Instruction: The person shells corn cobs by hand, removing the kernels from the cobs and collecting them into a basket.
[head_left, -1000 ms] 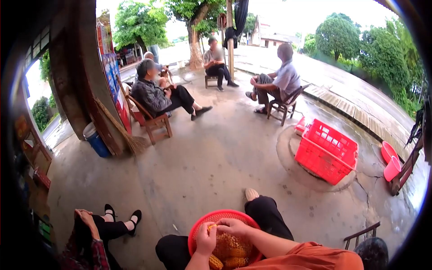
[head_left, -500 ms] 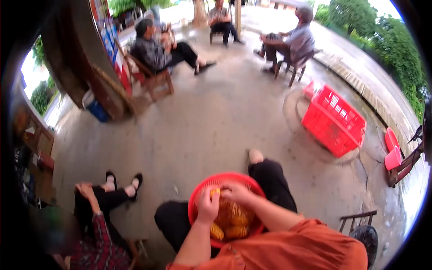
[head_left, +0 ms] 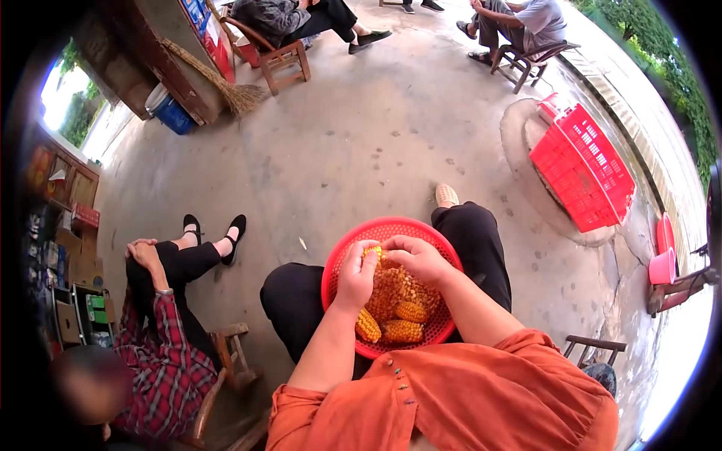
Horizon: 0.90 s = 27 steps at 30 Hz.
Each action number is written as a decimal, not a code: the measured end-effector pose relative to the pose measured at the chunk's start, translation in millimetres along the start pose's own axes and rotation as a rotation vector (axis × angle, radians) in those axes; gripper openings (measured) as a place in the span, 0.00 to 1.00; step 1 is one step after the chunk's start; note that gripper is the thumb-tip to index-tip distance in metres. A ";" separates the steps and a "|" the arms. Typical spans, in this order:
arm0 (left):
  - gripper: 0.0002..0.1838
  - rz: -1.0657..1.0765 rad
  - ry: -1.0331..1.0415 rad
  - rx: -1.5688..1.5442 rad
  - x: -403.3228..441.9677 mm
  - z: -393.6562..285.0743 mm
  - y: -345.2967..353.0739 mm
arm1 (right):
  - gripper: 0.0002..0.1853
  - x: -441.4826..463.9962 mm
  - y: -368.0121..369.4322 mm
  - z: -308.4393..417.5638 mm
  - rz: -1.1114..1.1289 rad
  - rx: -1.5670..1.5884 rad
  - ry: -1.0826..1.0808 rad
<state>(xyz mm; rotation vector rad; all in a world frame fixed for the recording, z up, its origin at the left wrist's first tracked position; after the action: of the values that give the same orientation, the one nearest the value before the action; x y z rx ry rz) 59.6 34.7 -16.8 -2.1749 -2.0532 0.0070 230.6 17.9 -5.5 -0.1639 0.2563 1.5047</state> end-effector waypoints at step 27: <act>0.15 0.003 -0.090 -0.130 -2.9 -5.2 1.2 | 0.13 3.0 -1.4 -1.7 -0.032 0.093 0.015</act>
<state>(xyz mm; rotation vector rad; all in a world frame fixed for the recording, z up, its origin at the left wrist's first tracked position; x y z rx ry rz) 61.1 31.3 -12.1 -2.2936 -2.1553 -0.0300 232.0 20.3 -8.1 -0.1047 0.3337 1.4572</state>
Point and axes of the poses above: each hand's wrist, its own x-axis towards the middle knuckle, its own y-axis out of the palm, z = x × y, the point moved 2 cm from there along x, towards the middle knuckle, and after that the axes turned 15 degrees about -z, right-handed, at the moved point
